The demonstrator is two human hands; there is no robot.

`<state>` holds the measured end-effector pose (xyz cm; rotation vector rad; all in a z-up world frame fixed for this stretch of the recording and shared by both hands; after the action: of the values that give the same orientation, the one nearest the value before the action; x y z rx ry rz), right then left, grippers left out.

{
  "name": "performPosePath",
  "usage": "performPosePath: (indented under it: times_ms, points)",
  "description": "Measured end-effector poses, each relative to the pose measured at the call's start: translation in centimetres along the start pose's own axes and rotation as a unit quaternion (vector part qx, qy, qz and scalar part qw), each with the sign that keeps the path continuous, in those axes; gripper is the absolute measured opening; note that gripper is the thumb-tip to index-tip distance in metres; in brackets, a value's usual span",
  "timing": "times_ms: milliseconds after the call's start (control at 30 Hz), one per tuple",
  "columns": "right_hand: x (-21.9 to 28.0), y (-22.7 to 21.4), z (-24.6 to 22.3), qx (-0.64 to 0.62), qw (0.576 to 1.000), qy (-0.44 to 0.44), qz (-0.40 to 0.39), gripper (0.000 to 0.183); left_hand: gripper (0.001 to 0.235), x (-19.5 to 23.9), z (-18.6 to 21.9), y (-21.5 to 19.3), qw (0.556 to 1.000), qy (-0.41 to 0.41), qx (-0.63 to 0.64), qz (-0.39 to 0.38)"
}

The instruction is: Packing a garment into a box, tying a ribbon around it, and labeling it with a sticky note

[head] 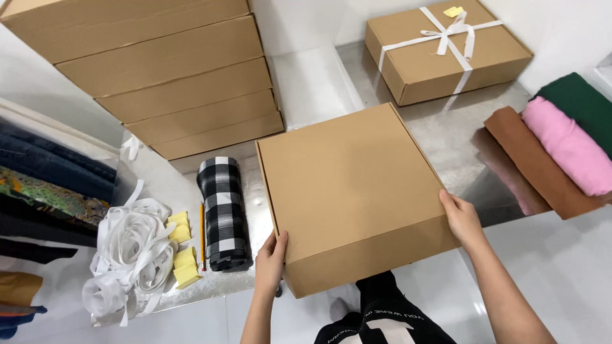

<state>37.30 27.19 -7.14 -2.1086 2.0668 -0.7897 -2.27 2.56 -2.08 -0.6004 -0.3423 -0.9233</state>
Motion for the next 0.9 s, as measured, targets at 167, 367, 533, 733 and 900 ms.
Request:
performPosePath:
  times_ms: [167, 367, 533, 733, 900]
  points:
    - [2.2, -0.5, -2.2, -0.045, 0.998, 0.052, -0.011, 0.05, 0.05, 0.9, 0.1, -0.3, 1.0, -0.014, -0.001, 0.017]
    - [3.2, -1.1, -1.5, -0.093, 0.995, 0.031, -0.013, 0.05, 0.047, 0.6, -1.3, -0.3, 0.999, -0.01, 0.018, 0.033]
    - [2.9, -2.8, -0.5, -0.207, 0.976, 0.061, 0.001, 0.05, 0.053, 0.1, 0.0, -2.6, 0.997, -0.013, -0.035, 0.064]
    - [-0.7, -5.9, -3.8, -0.382, 0.923, -0.039, 0.008, 0.026, 0.079, 5.4, 10.4, -6.2, 0.996, 0.069, -0.031, 0.043]
    - [5.4, -4.6, -18.9, -0.467, 0.863, -0.179, -0.064, 0.073, 0.088, 6.3, 15.7, -7.2, 0.954, 0.191, 0.227, 0.037]
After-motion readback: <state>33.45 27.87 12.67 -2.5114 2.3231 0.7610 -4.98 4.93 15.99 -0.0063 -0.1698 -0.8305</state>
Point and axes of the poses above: each hand's wrist, its own x-axis away from the middle knuckle, its own y-axis out of the palm, z = x × y, the point moved 4 cm from there along -x, towards the middle knuckle, and after that the axes turned 7 degrees about -x, right-handed, at the moved point
